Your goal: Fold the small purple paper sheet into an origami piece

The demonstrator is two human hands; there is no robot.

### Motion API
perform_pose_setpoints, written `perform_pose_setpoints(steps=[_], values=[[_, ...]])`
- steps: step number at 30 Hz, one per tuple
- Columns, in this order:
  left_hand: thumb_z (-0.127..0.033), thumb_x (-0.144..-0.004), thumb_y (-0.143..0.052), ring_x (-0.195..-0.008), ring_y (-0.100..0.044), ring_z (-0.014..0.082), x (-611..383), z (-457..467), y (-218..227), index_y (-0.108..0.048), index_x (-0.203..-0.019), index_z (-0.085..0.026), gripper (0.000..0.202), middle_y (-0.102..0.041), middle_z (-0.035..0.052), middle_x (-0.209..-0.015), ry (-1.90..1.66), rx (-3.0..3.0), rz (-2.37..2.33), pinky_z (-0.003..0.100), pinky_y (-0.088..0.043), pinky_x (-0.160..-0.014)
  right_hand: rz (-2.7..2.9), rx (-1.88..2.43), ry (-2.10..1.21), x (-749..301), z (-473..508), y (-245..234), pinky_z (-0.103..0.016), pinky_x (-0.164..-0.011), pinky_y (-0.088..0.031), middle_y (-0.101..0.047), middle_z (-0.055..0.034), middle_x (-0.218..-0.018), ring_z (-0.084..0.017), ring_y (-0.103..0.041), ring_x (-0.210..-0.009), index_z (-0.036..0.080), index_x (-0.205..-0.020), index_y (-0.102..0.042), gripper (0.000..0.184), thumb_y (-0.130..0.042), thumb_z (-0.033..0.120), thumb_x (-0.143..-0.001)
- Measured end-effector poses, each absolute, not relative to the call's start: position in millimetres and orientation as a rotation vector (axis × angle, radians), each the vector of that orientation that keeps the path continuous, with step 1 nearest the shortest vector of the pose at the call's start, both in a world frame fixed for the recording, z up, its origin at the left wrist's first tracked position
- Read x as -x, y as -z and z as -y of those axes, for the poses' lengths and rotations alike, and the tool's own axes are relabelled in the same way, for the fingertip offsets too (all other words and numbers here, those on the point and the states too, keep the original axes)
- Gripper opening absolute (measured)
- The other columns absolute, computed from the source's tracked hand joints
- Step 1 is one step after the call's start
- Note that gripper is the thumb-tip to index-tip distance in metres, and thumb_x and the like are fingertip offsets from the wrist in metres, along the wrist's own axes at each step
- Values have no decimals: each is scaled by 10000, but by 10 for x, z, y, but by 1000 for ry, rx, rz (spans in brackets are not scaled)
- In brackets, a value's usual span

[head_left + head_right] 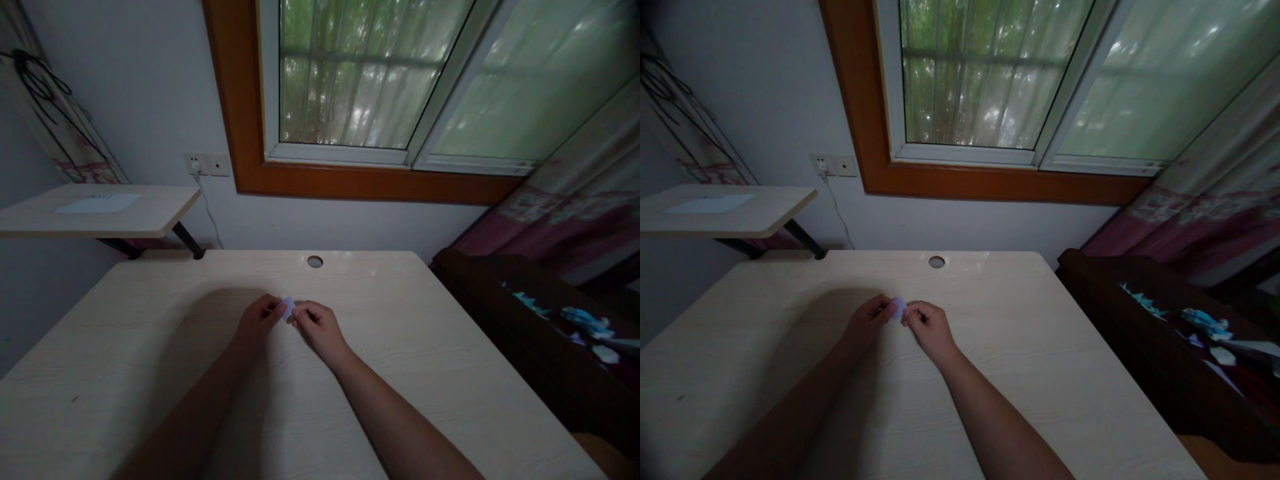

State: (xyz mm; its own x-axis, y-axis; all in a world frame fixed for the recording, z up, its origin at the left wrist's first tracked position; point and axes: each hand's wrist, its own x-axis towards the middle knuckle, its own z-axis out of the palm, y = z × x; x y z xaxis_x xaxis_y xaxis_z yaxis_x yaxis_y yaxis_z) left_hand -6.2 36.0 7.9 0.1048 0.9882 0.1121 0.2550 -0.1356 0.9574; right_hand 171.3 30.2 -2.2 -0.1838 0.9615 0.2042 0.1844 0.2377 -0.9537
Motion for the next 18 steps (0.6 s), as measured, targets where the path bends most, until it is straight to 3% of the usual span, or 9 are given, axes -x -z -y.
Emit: perform_pose_setpoints(steps=[18], values=[[-365, -785, -620, -705, -605, 158, 50, -337, -86, -670, -769, -178, 195, -660, 8, -737, -1122, -1522, -1308, 253, -464, -678, 1753, 1046, -1002, -1710, -278, -42, -237, -608, -433, -686, -15, -714, -141, -595, -633, 200, -758, -707, 215, -564, 291, -890]])
